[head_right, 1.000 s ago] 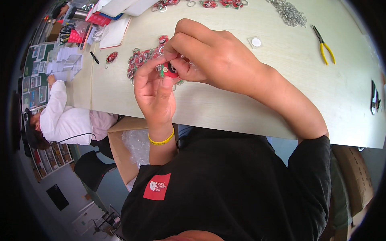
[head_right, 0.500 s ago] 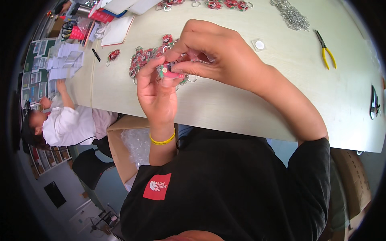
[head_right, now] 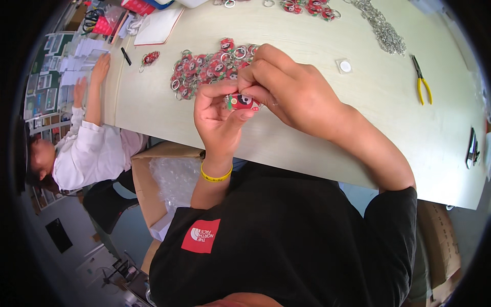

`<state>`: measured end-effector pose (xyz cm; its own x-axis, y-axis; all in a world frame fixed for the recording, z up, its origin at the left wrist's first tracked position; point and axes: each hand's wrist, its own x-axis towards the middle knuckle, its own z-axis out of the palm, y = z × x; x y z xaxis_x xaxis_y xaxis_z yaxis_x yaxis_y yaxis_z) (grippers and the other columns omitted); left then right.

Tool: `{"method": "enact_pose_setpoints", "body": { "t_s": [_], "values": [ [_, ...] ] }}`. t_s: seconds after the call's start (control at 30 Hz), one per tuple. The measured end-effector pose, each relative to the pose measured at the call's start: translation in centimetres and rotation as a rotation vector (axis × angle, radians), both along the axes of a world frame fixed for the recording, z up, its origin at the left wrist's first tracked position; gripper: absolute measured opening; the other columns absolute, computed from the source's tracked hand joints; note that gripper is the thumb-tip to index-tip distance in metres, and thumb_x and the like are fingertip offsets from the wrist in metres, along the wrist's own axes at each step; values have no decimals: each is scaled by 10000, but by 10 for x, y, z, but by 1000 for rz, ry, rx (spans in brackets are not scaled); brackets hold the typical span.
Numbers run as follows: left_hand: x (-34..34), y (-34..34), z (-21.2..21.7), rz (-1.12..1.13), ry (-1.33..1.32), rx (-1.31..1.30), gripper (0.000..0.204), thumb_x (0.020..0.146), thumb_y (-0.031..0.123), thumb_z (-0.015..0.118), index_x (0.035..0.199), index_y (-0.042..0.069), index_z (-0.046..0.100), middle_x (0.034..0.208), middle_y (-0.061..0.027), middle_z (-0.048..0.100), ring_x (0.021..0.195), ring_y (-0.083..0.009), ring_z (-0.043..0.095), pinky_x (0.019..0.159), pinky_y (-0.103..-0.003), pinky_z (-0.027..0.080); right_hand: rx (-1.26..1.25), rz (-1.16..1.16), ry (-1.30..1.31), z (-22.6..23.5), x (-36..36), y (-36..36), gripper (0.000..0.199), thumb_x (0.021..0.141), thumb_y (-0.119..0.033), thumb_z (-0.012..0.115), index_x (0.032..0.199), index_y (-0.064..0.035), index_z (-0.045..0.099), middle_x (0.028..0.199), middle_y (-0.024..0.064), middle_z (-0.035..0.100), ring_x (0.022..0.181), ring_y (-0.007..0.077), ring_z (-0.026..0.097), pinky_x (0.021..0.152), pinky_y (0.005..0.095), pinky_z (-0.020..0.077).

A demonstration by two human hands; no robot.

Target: Assembling plastic keychains by manually attaching metal rings to plastic character charms.

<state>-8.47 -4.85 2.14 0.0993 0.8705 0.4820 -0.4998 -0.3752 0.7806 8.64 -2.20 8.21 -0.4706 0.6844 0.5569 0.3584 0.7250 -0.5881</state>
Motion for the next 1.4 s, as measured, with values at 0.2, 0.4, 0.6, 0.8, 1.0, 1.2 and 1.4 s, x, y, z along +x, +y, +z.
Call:
{"method": "enact_pose_setpoints", "body": {
  "t_s": [0.2, 0.4, 0.6, 0.8, 1.0, 1.2, 1.4],
  "values": [
    [-14, -1, 3, 39, 168, 17, 422, 730, -72, 771, 1087, -42, 547, 1117, -146, 597, 1018, -180, 614, 906, -321, 537, -316, 295, -63, 6, 10, 9, 131, 864, -25, 612, 975, -44, 545, 881, 83, 509, 869, 284, 509, 738, 342, 455],
    [-19, 0, 0, 94, 196, 25, 403, 727, -77, 769, 1077, -32, 575, 1100, -152, 624, 1014, -193, 626, 877, -314, 536, -627, 315, 71, 5, 4, 6, 111, 898, -93, 617, 978, -37, 563, 918, 34, 489, 793, 170, 453, 696, 303, 394],
    [-26, -13, -9, 51, 425, 39, 369, 684, -61, 799, 1001, -29, 613, 1021, -155, 669, 924, -192, 663, 808, -304, 548, -514, 264, -73, -11, 10, -10, 118, 878, -56, 624, 978, -42, 563, 899, 68, 483, 801, 231, 474, 711, 332, 409],
    [-28, -10, -17, 85, 244, -26, 347, 740, -84, 745, 1034, -10, 576, 1051, -182, 653, 954, -241, 656, 821, -337, 553, -665, 438, -74, -1, 29, -31, 66, 927, -90, 577, 938, -43, 531, 882, 80, 473, 819, 245, 490, 709, 337, 417],
    [-53, 4, -14, 8, -48, -157, 332, 889, 103, 657, 1160, -11, 504, 1100, -201, 622, 993, -267, 641, 880, -378, 528, -1200, 175, 646, -15, 82, -17, 272, 991, -266, 487, 953, -1, 541, 886, 65, 529, 653, 100, 470, 557, 226, 383],
    [-42, -1, -14, -113, -225, -432, 402, 1011, 311, 450, 1259, -5, 472, 1160, -184, 581, 968, -225, 606, 833, -359, 509, -579, -241, -101, -23, 45, 22, 326, 910, -318, 623, 1060, -31, 584, 930, 82, 638, 801, 160, 622, 695, 304, 507],
    [-41, -1, -16, -188, -276, -478, 395, 1032, 305, 352, 1273, 19, 482, 1092, -138, 579, 881, -181, 548, 777, -333, 487, -216, -179, -308, -61, 10, 41, 433, 814, -174, 723, 1217, -93, 588, 890, 84, 598, 696, 206, 554, 677, 315, 491]
  ]
}}
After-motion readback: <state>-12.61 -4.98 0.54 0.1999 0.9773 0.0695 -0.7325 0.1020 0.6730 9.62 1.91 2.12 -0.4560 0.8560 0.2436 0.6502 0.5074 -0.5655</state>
